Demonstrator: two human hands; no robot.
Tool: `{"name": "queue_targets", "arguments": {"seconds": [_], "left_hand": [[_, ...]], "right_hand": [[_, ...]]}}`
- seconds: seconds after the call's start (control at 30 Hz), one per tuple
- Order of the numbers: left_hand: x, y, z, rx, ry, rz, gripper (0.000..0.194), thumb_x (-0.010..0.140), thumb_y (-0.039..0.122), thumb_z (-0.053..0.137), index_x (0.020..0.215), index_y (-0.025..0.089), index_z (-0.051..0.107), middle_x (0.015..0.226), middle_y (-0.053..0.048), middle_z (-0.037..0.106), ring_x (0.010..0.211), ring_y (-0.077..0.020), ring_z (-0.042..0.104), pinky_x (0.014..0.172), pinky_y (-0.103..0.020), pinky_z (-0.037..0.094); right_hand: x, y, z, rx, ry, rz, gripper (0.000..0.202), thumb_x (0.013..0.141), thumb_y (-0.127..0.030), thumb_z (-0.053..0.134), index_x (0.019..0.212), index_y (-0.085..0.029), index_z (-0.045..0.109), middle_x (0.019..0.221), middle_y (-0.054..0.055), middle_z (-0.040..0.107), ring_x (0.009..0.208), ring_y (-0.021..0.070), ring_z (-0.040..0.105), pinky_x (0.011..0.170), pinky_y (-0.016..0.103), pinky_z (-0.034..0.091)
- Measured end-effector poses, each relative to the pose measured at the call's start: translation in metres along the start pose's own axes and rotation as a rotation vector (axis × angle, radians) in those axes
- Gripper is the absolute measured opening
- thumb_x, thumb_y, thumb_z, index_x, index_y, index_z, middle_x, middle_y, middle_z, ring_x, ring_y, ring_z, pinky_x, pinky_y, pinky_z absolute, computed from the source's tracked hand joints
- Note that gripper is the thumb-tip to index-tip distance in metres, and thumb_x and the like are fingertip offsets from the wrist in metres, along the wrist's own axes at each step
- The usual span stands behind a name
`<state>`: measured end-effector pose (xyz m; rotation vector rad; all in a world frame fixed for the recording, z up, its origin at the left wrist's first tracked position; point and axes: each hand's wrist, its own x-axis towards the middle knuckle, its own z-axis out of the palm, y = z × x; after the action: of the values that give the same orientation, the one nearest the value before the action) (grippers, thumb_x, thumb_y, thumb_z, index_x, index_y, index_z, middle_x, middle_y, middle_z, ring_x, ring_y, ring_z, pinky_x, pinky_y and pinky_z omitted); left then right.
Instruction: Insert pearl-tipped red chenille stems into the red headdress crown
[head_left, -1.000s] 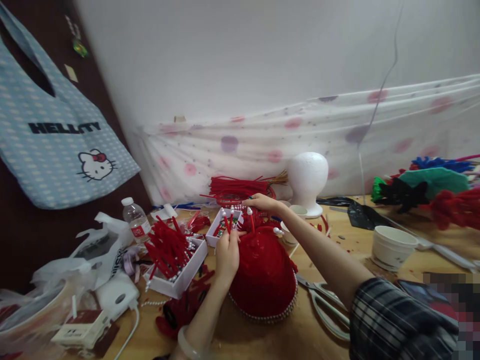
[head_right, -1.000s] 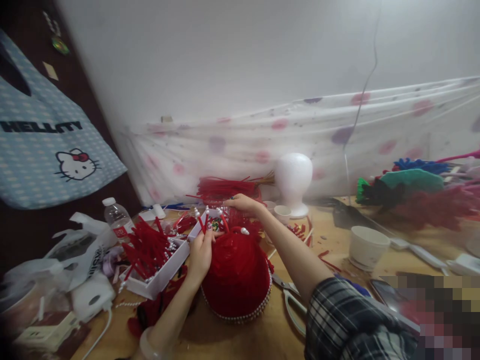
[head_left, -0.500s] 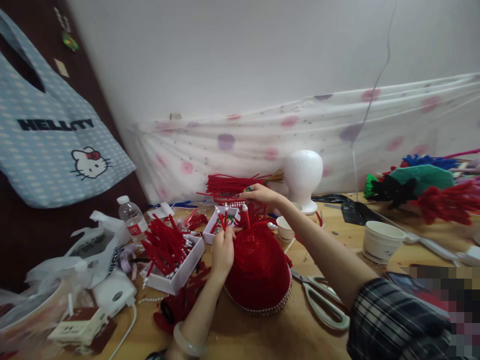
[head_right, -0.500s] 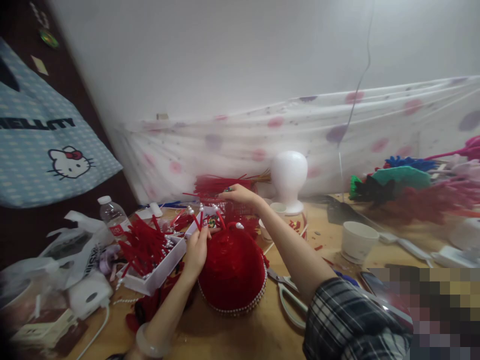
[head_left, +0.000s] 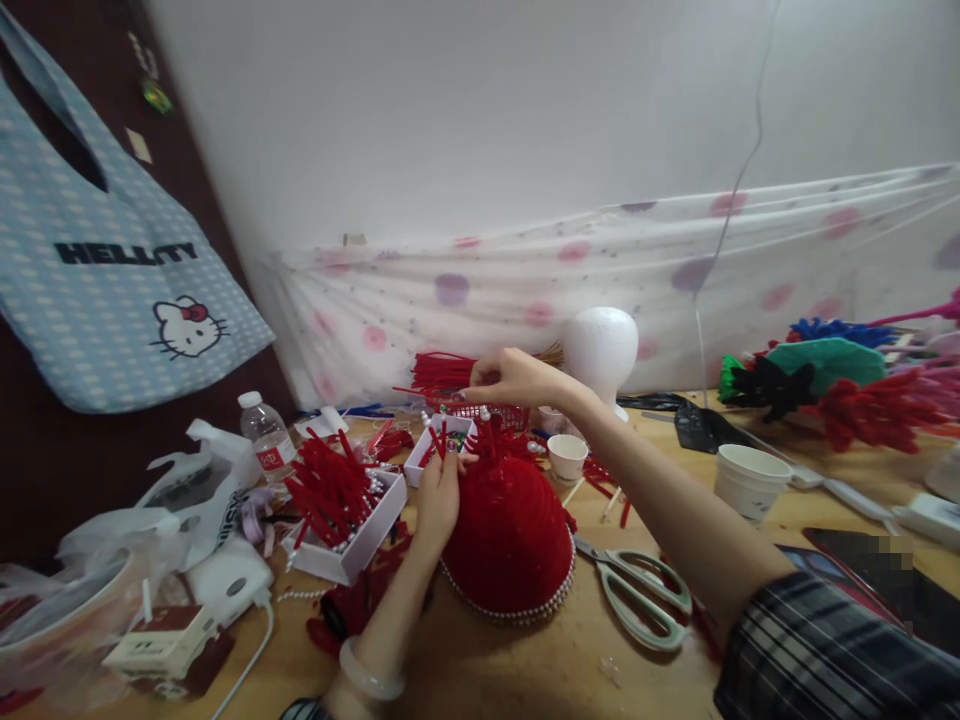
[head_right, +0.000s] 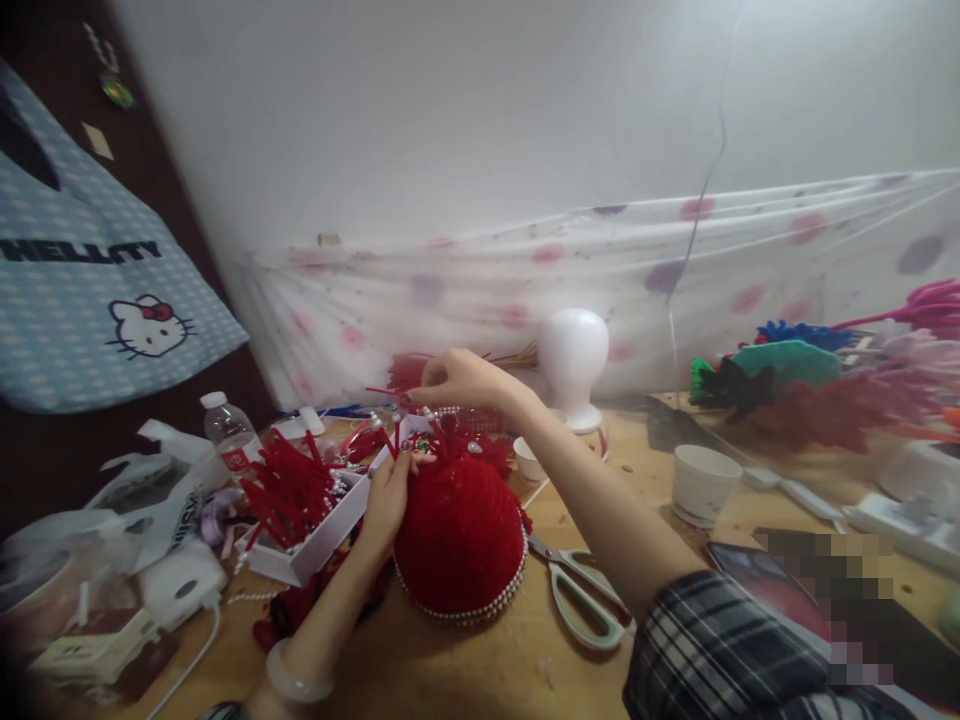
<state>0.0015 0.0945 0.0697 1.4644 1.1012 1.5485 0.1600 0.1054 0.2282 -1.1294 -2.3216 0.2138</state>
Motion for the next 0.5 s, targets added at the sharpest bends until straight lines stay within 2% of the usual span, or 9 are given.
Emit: {"name": "queue_targets", "arguments": {"seconds": [0.1, 0.2, 0.27, 0.33, 0.43, 0.5], "left_hand": [[0.005, 0.0, -0.002, -0.056, 0.009, 0.003, 0.037, 0.078, 0.053, 0.051, 0.059, 0.021, 0.053, 0.073, -0.009, 0.07, 0.08, -0.026, 0.065, 0.087, -0.042, 0.046], [0.01, 0.007, -0.008, -0.12, 0.057, 0.016, 0.038, 0.079, 0.056, 0.051, 0.071, 0.019, 0.059, 0.068, -0.004, 0.063, 0.069, -0.0199, 0.061, 0.074, -0.034, 0.049], [0.011, 0.014, -0.015, -0.148, 0.088, 0.023, 0.039, 0.079, 0.056, 0.052, 0.08, 0.018, 0.062, 0.062, 0.001, 0.055, 0.058, -0.0148, 0.053, 0.06, -0.027, 0.045], [0.01, 0.02, -0.02, -0.167, 0.091, 0.026, 0.039, 0.08, 0.054, 0.054, 0.086, 0.017, 0.064, 0.057, 0.006, 0.044, 0.05, -0.0107, 0.042, 0.05, -0.023, 0.036], [0.008, 0.026, -0.024, -0.182, 0.071, 0.019, 0.034, 0.077, 0.046, 0.061, 0.092, 0.015, 0.066, 0.053, 0.008, 0.038, 0.045, -0.0076, 0.033, 0.045, -0.02, 0.028], [0.007, 0.029, -0.024, -0.183, 0.07, 0.015, 0.032, 0.072, 0.04, 0.066, 0.092, 0.015, 0.066, 0.054, 0.009, 0.039, 0.045, -0.0066, 0.033, 0.044, -0.02, 0.028]], "right_hand": [[-0.004, 0.001, -0.006, 0.01, 0.036, 0.0, 0.041, 0.084, -0.053, 0.054, 0.066, -0.018, 0.064, 0.058, -0.002, 0.056, 0.055, 0.0097, 0.046, 0.053, 0.025, 0.032], [-0.011, 0.002, -0.012, -0.003, 0.22, 0.052, 0.043, 0.087, -0.053, 0.051, 0.063, -0.018, 0.06, 0.055, -0.002, 0.053, 0.054, 0.0102, 0.044, 0.054, 0.026, 0.031], [-0.02, 0.004, -0.016, -0.005, 0.354, 0.118, 0.042, 0.091, -0.05, 0.044, 0.069, -0.018, 0.061, 0.06, -0.001, 0.056, 0.057, 0.0115, 0.047, 0.057, 0.027, 0.033], [-0.031, 0.008, -0.019, 0.009, 0.426, 0.184, 0.037, 0.092, -0.045, 0.041, 0.078, -0.017, 0.062, 0.067, 0.002, 0.061, 0.061, 0.0136, 0.051, 0.059, 0.029, 0.037], [-0.048, 0.018, -0.018, 0.059, 0.435, 0.265, 0.021, 0.084, -0.033, 0.053, 0.087, -0.015, 0.064, 0.079, 0.007, 0.066, 0.07, 0.0175, 0.058, 0.064, 0.031, 0.043], [-0.055, 0.026, -0.012, 0.129, 0.385, 0.297, 0.021, 0.079, -0.025, 0.057, 0.095, -0.014, 0.065, 0.089, 0.01, 0.069, 0.078, 0.0199, 0.063, 0.068, 0.032, 0.047]]}}
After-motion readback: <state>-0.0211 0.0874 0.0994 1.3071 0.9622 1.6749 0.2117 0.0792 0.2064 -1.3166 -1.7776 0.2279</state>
